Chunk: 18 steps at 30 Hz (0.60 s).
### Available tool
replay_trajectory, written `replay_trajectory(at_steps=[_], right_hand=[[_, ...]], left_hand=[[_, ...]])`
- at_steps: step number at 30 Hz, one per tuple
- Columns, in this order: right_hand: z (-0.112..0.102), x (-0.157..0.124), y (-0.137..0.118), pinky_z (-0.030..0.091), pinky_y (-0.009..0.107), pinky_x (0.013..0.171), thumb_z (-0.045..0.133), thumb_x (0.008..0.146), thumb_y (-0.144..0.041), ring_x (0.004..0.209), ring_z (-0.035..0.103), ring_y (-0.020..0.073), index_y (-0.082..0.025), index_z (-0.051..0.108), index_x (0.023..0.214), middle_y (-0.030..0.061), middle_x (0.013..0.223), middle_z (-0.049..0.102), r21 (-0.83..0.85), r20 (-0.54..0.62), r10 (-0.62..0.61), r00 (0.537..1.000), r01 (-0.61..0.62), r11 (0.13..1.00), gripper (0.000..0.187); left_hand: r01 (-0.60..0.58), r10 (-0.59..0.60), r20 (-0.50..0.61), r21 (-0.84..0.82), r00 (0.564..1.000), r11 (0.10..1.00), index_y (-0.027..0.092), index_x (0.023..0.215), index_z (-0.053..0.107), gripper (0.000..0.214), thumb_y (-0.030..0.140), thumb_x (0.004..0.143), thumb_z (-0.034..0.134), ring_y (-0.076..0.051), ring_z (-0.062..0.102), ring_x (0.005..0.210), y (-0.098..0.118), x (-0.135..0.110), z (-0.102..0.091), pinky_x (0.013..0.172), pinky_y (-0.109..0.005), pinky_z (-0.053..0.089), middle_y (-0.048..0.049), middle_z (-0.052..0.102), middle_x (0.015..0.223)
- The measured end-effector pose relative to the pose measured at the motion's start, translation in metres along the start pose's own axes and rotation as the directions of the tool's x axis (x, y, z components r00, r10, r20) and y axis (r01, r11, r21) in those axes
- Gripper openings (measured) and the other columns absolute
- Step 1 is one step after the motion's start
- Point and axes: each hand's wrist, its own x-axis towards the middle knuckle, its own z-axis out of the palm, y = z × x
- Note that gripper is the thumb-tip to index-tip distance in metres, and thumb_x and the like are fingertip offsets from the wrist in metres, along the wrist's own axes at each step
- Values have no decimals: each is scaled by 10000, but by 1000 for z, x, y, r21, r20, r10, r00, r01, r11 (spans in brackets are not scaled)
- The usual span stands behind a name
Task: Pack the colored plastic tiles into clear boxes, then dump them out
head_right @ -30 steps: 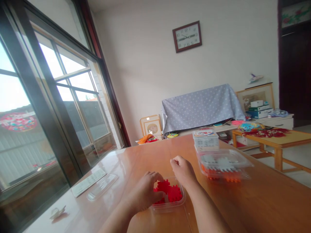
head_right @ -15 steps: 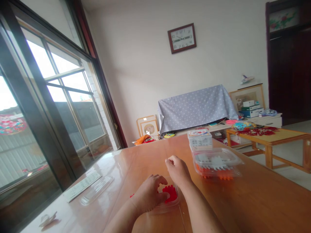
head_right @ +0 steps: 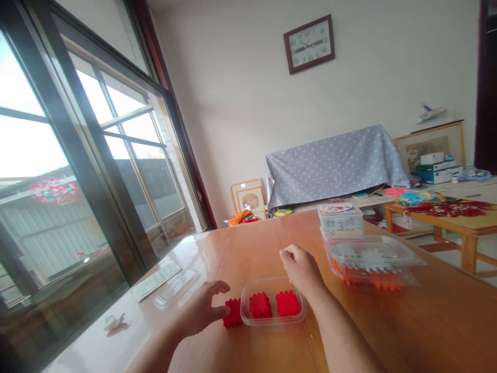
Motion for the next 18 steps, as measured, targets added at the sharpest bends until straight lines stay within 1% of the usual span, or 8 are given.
replay_trajectory(at_steps=[2, 4, 7, 10, 12, 14, 16, 18], right_hand=[[1, 0, 2, 424, 275, 602, 511, 901, -479, 647, 643, 185, -226, 633, 749, -6, 630, 665, -8, 0, -7, 1000, 7, 1000, 320], [2, 0, 4, 425, 276, 611, 511, 902, -481, 665, 653, 188, -225, 637, 755, -8, 634, 662, -17, 5, -10, 1000, 10, 1000, 322], [3, 1, 6, 417, 274, 598, 504, 905, -494, 658, 650, 184, -225, 646, 773, -13, 637, 659, -36, 14, -8, 1000, 8, 999, 331], [3, 1, 6, 406, 270, 573, 499, 902, -502, 629, 629, 174, -223, 652, 777, -16, 629, 654, -46, 11, -3, 1000, 4, 999, 342], [2, 1, 5, 408, 266, 567, 500, 898, -501, 626, 623, 170, -220, 653, 776, -13, 633, 658, -33, 9, -1, 1000, 2, 999, 343], [2, 0, 4, 410, 261, 559, 506, 891, -499, 617, 614, 166, -218, 651, 773, -12, 632, 659, -15, 11, 7, 1000, -7, 1000, 337], [2, -1, 3, 407, 257, 546, 509, 885, -498, 598, 602, 162, -218, 647, 770, -14, 622, 655, -3, 13, 22, 1000, -22, 1000, 332], [2, 0, 3, 404, 256, 539, 509, 883, -499, 589, 599, 160, -219, 644, 765, -14, 616, 654, -4, 12, 30, 999, -30, 1000, 332]], left_hand=[[14, -14, 26, 15, 1000, 1000, 244, 1217, 649, 561, 281, 668, 756, -263, 599, 1145, -1, -5, 2, 995, -349, 474, -63, 660, 1240], [12, -13, 43, 27, 999, 1000, 254, 1239, 643, 611, 301, 646, 785, -267, 592, 1145, 1, -8, 6, 990, -347, 470, -61, 653, 1248], [0, -1, 49, 29, 999, 1000, 252, 1221, 648, 583, 286, 654, 778, -261, 590, 1144, 3, -8, 13, 979, -334, 465, -51, 660, 1228], [-5, 4, 40, 19, 999, 1000, 246, 1196, 649, 555, 240, 654, 766, -253, 593, 1140, -1, -6, 15, 968, -324, 466, -40, 675, 1201], [-9, 9, 6, 7, 1000, 1000, 239, 1193, 644, 528, 210, 675, 741, -243, 598, 1135, -3, -5, 12, 973, -321, 463, -41, 678, 1201], [-23, 23, -53, 0, 998, 1000, 236, 1179, 646, 472, 202, 713, 711, -239, 599, 1137, -1, -4, 8, 981, -323, 459, -44, 683, 1199], [-60, 60, -112, 6, 992, 998, 241, 1152, 655, 400, 222, 754, 693, -244, 591, 1148, 7, -3, 5, 983, -325, 455, -43, 690, 1188], [-105, 106, -150, 16, 983, 994, 250, 1121, 666, 347, 240, 775, 689, -246, 581, 1151, 22, -1, 5, 980, -325, 450, -34, 698, 1162]])
